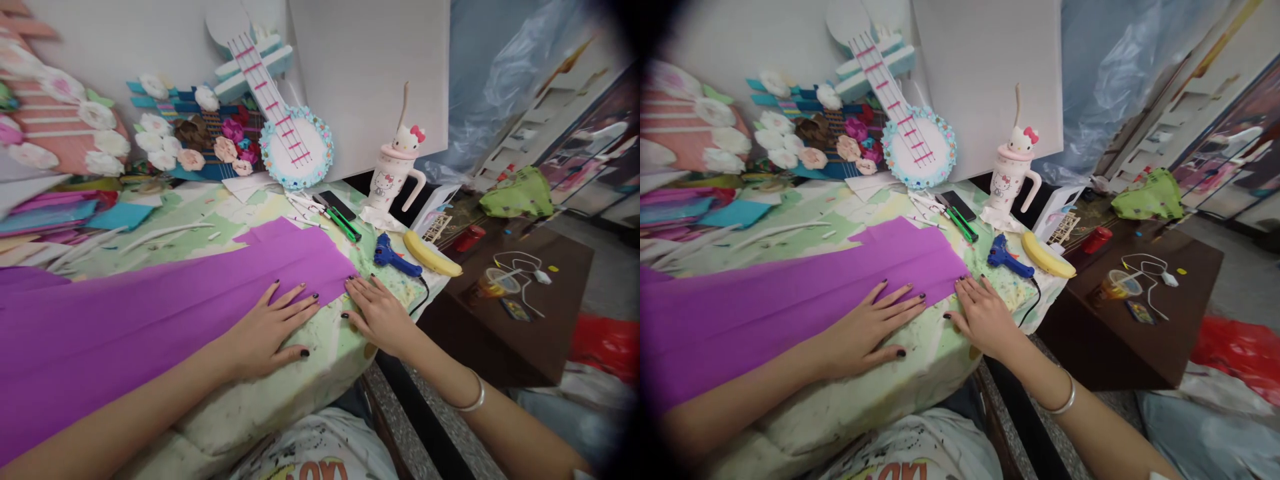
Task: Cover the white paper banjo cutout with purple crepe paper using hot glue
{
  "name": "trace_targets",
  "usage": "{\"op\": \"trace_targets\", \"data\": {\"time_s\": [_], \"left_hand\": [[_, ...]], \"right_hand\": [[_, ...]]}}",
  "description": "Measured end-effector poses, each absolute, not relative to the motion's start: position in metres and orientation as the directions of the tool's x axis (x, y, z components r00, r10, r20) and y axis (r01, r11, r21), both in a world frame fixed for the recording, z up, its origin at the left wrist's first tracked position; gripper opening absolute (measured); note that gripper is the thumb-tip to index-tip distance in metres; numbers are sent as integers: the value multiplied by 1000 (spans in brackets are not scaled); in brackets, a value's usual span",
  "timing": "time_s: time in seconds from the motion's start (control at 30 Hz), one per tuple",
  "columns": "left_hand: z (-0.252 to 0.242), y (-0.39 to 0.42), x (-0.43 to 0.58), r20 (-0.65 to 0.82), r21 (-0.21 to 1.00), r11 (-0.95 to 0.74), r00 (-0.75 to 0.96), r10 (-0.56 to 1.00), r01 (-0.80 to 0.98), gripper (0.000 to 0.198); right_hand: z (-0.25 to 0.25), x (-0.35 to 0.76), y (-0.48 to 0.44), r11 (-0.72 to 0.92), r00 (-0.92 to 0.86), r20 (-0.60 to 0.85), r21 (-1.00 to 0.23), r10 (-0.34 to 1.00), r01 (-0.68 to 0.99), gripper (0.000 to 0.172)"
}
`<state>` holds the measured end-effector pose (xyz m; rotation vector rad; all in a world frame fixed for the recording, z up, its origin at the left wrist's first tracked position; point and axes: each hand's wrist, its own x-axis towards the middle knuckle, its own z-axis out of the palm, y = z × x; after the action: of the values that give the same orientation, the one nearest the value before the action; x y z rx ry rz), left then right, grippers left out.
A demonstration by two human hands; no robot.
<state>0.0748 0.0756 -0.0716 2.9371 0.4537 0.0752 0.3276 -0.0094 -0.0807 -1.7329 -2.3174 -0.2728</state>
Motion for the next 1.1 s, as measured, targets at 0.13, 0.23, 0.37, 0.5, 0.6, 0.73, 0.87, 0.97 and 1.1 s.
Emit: {"op": "trace_targets", "data": {"time_s": [0.13, 0.23, 0.37, 0.5, 0.6, 0.73, 0.87, 0.97, 1.1], "left_hand": [[-72, 67, 55, -1, 189, -929, 946, 325, 319, 66], [-72, 57, 36, -23, 177, -917, 933, 360, 358, 65], [-69, 38, 10, -17, 137, -900, 910, 415, 413, 68], [-68, 11, -9, 39, 68, -860, 860, 509, 506, 74], [-71, -8, -19, 84, 4, -809, 806, 585, 587, 80], [-79, -28, -32, 129, -57, -732, 732, 669, 679, 85], [-86, -43, -48, 201, -96, -653, 658, 726, 751, 88], [-87, -53, -61, 237, -109, -595, 602, 762, 796, 91], [-85, -66, -78, 251, -120, -514, 527, 812, 849, 93]], "right_hand": [[-82, 328, -10, 283, -274, 304, 17, 912, 959, 49], [-84, 329, -10, 284, -283, 306, 42, 909, 958, 50], [-84, 329, -8, 292, -300, 304, 71, 904, 954, 47], [-79, 327, -4, 301, -315, 302, 94, 900, 949, 42], [-75, 325, -1, 294, -318, 280, 125, 906, 948, 40], [-74, 326, 4, 304, -332, 225, 152, 916, 940, 35], [-77, 331, 7, 308, -334, 222, 146, 916, 940, 34], [-80, 334, 8, 311, -338, 242, 144, 909, 939, 35], [-86, 338, 9, 312, -341, 252, 151, 906, 938, 39]]}}
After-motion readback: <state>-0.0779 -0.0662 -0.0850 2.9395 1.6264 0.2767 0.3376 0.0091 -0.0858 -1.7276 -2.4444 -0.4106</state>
